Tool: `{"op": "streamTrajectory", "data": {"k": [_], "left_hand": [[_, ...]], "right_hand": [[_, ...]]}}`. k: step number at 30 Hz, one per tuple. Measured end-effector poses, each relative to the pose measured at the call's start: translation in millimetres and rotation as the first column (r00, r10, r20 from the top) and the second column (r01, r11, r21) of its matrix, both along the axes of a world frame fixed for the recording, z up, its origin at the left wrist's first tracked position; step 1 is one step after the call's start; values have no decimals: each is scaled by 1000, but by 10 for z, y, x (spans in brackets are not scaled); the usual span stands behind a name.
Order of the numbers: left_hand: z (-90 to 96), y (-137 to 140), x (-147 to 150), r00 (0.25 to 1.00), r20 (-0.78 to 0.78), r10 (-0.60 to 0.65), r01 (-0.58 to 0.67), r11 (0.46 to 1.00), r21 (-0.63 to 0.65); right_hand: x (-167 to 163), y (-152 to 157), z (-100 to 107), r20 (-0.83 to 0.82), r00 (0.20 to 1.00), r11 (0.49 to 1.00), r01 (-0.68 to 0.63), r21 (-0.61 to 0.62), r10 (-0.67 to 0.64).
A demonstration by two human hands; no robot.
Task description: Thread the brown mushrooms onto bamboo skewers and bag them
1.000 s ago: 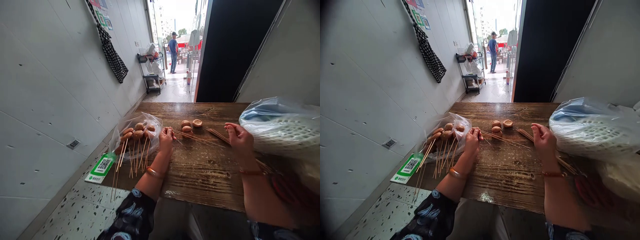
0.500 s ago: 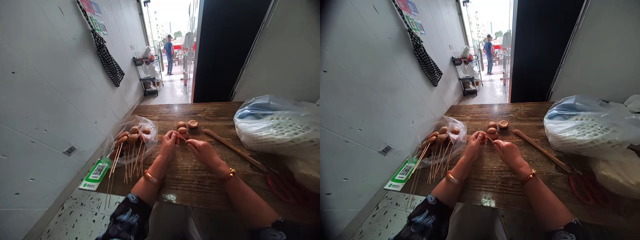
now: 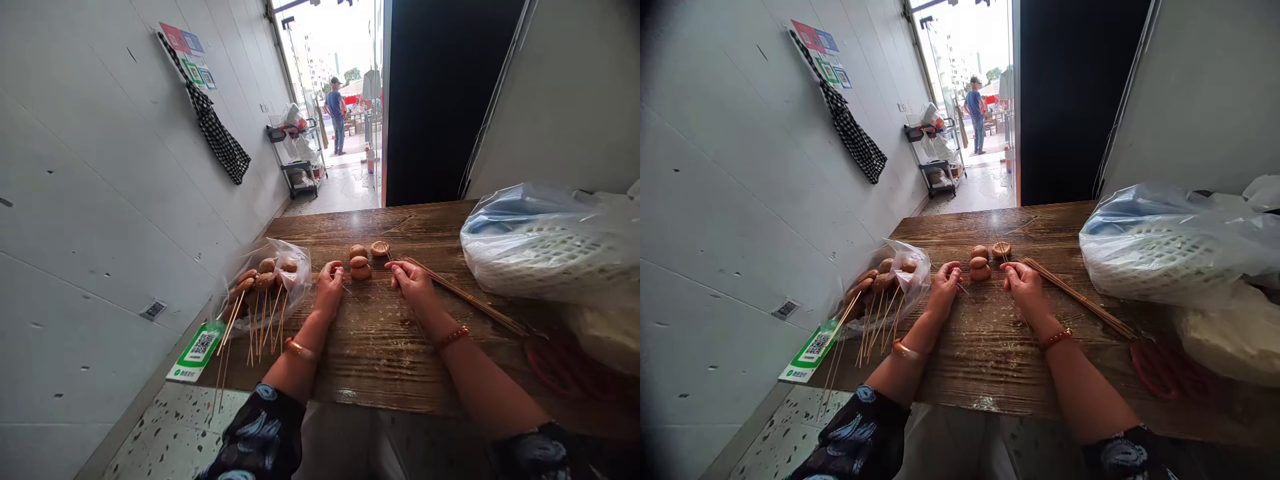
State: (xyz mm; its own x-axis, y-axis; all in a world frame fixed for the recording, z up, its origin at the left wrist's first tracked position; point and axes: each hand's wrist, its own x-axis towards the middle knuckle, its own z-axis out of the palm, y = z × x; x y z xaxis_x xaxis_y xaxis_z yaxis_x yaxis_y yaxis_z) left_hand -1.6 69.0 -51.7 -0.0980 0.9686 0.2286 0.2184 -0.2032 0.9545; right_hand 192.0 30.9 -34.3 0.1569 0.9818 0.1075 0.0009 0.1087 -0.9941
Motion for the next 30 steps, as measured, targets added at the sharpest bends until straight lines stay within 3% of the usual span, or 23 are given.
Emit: {"op": "streamTrajectory", "data": {"k": [4, 8, 12, 18, 25, 28, 30], "left_hand": [[-1, 94, 68, 983, -182, 21, -12, 998, 54], [9, 149, 208, 827, -559, 63, -14, 996, 91], [-1, 190, 301, 743, -665, 72, -14, 996, 93], [-15, 270, 305, 764, -646, -16, 111, 988, 108], [85, 176, 153, 835, -551, -10, 59, 996, 71], [129, 66, 59, 901, -433, -25, 51, 998, 48], [153, 17, 4, 969, -240, -61, 64, 998, 3]], "right_hand": [[-26, -18, 31, -67, 998, 1000, -6, -13, 5], [-11, -30, 67, -105, 994, 1000, -2, -15, 1], [6, -26, 82, -130, 991, 1000, 1, -5, -1], [-5, -10, 83, -142, 990, 1000, -2, 1, 2], [0, -53, 147, -102, 995, 1000, -5, 6, 5], [-3, -85, 148, -43, 998, 999, -34, 15, 34], [-9, -95, 126, 31, 998, 998, -60, 21, 59]]}}
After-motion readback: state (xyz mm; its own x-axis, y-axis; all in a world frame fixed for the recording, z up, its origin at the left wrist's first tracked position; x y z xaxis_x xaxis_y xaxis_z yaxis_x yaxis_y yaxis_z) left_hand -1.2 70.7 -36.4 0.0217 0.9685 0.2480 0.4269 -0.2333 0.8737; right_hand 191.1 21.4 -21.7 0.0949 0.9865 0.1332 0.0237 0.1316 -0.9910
